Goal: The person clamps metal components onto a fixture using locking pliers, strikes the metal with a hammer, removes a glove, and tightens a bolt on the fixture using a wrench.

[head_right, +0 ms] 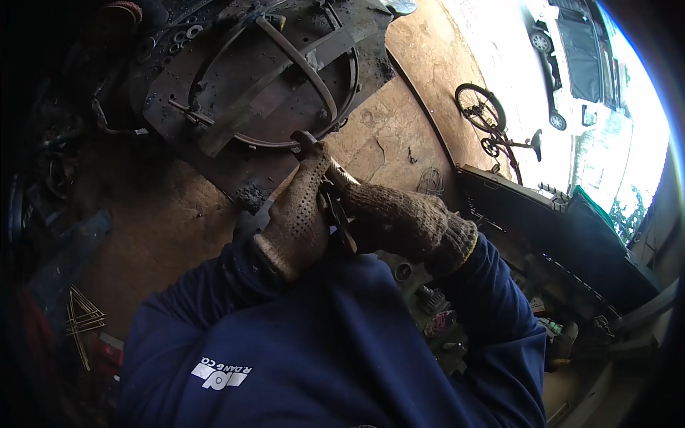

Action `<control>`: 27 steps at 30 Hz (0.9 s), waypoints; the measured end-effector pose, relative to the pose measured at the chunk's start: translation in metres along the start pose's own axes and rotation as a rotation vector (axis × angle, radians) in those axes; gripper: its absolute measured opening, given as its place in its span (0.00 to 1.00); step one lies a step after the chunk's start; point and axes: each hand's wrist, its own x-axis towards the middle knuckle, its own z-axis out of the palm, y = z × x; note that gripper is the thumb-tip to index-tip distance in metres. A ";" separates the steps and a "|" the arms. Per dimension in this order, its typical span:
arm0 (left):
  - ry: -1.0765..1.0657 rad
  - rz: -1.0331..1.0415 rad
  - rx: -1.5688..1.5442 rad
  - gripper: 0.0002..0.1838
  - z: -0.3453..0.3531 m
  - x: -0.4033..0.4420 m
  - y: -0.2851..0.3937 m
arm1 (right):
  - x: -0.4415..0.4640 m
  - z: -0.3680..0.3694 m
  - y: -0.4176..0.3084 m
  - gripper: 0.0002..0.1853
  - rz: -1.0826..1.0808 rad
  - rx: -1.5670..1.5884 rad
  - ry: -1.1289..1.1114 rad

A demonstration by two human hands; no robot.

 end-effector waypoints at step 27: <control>-0.062 -0.100 -0.192 0.20 -0.001 0.003 0.008 | 0.023 -0.007 0.003 0.18 0.018 0.010 -0.111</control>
